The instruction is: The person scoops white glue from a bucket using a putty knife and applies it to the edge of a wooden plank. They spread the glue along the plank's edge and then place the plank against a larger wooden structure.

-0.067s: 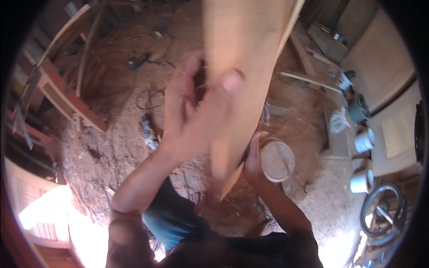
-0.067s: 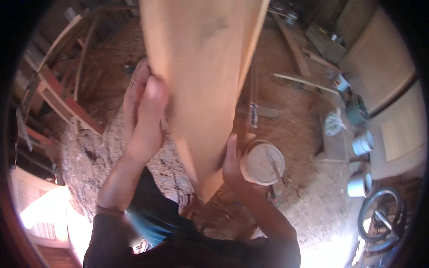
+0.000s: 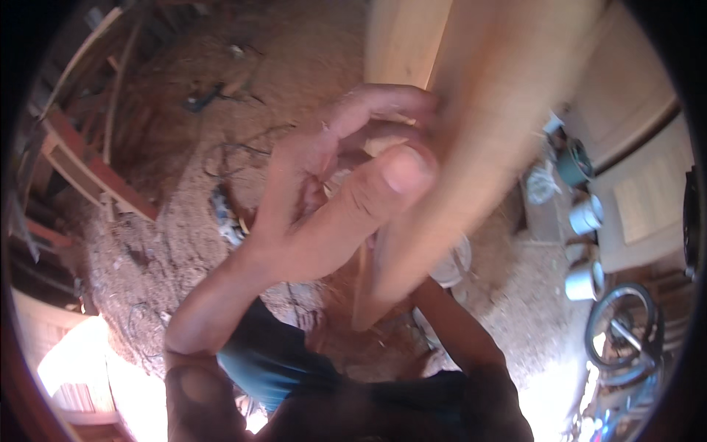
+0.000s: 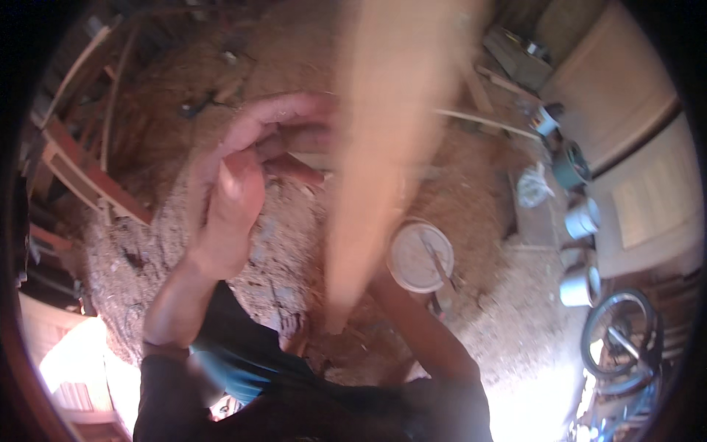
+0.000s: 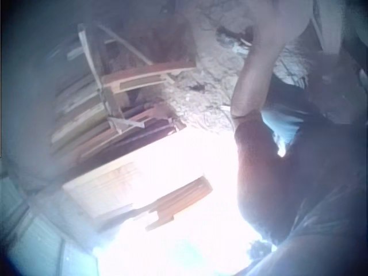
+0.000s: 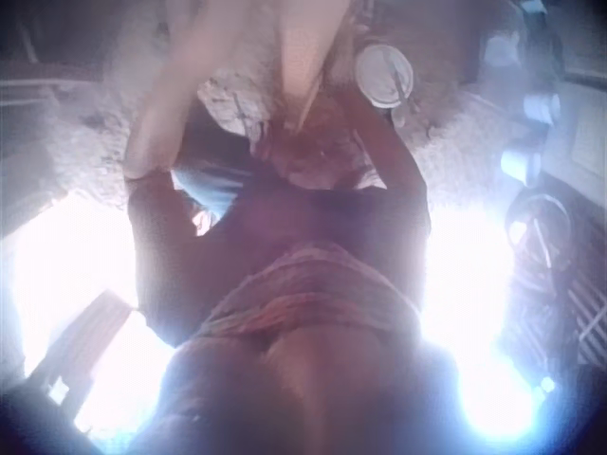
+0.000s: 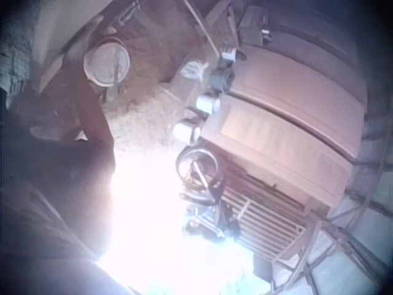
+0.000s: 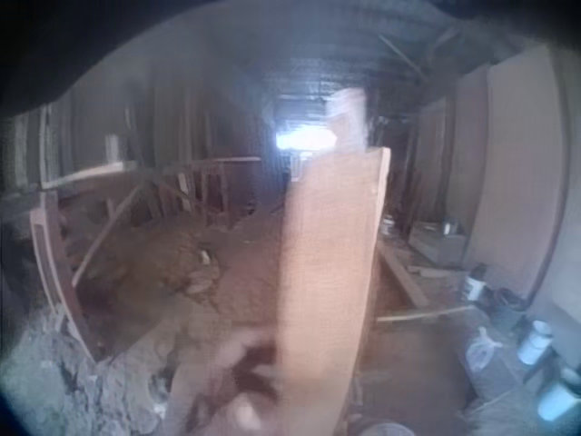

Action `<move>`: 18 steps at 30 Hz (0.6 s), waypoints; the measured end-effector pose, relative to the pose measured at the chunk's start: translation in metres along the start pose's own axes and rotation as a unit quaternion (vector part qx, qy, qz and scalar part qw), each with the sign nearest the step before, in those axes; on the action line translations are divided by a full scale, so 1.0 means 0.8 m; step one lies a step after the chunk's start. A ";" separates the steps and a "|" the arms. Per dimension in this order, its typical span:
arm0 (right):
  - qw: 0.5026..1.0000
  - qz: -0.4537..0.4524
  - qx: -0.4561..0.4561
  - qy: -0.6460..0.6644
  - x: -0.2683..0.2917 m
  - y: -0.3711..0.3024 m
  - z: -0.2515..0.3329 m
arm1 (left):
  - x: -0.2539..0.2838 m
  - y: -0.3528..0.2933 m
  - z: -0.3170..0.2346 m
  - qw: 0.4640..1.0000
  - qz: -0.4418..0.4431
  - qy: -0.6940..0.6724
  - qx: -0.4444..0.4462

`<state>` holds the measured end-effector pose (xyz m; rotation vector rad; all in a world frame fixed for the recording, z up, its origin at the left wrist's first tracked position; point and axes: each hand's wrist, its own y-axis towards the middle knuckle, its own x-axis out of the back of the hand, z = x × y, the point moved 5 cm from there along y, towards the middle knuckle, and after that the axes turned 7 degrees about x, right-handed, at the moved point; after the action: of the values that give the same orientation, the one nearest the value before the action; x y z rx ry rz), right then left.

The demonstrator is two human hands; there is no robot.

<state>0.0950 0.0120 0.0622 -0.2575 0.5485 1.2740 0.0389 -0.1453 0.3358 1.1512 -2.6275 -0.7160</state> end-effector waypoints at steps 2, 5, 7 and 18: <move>0.962 0.244 -0.030 0.117 -0.003 0.002 0.019 | -0.019 0.003 0.002 0.996 0.081 0.023 -0.024; 0.911 0.347 0.018 0.224 0.007 -0.003 0.033 | 0.004 0.006 0.033 0.999 0.018 0.034 0.009; 0.914 0.339 0.067 0.211 0.022 0.015 0.074 | 0.015 0.020 0.055 0.999 -0.001 -0.018 0.027; 0.939 0.215 0.166 0.211 0.046 -0.004 0.201 | -0.094 0.003 0.188 0.948 0.196 0.172 0.184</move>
<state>0.1446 0.1181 0.1781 -0.1280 1.2264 1.5274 0.0357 -0.0357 0.2082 0.7011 -2.6138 0.0543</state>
